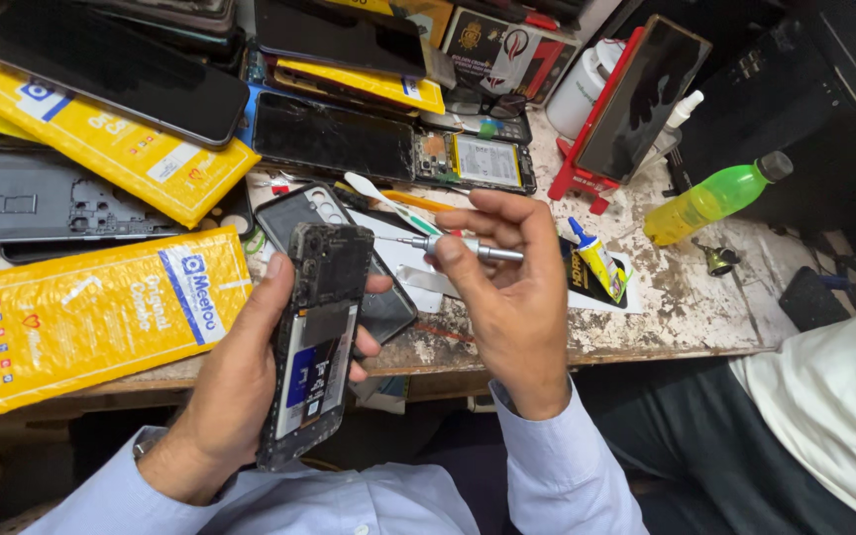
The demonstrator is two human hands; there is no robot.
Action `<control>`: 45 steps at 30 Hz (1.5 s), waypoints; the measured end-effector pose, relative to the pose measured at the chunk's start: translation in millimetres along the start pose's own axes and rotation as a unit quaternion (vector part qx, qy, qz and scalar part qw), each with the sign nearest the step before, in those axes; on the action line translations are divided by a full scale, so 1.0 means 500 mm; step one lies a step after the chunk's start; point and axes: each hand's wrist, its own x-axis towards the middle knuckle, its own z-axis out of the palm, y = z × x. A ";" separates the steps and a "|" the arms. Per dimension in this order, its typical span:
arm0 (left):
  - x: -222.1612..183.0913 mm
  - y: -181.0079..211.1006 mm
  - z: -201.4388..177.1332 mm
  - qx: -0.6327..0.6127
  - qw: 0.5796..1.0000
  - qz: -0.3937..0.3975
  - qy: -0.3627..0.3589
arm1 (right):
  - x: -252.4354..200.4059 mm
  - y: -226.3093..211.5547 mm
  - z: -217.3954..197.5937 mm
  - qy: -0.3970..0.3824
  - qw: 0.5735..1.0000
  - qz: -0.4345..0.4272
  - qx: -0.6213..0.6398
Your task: The person uses a screwdriver to remove screws from the internal frame of a disassembled smartphone. They carefully unscrew fasteners from the top and bottom sections of the device's chassis while holding the phone steady with their other hand.
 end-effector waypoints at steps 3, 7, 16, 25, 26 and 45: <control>0.001 -0.004 0.000 0.010 1.000 -0.015 0.004 | 0.003 -0.008 -0.002 0.006 0.996 0.056 -0.067; -0.001 -0.008 -0.002 0.016 0.999 -0.028 0.016 | -0.006 -0.009 0.000 -0.009 0.981 -0.055 -0.188; 0.011 -0.024 -0.011 0.037 0.997 -0.052 0.034 | 0.022 -0.020 -0.022 -0.062 0.972 -0.026 -0.224; 0.040 -0.050 -0.030 0.007 0.996 -0.069 0.059 | 0.030 -0.046 -0.020 -0.026 0.963 -0.081 -0.254; 0.042 -0.056 -0.031 0.001 0.996 -0.071 0.058 | 0.031 -0.046 -0.021 -0.014 0.959 -0.072 -0.273; 0.043 -0.041 -0.034 0.004 0.995 -0.068 0.067 | 0.022 -0.047 -0.010 -0.044 0.965 -0.105 -0.237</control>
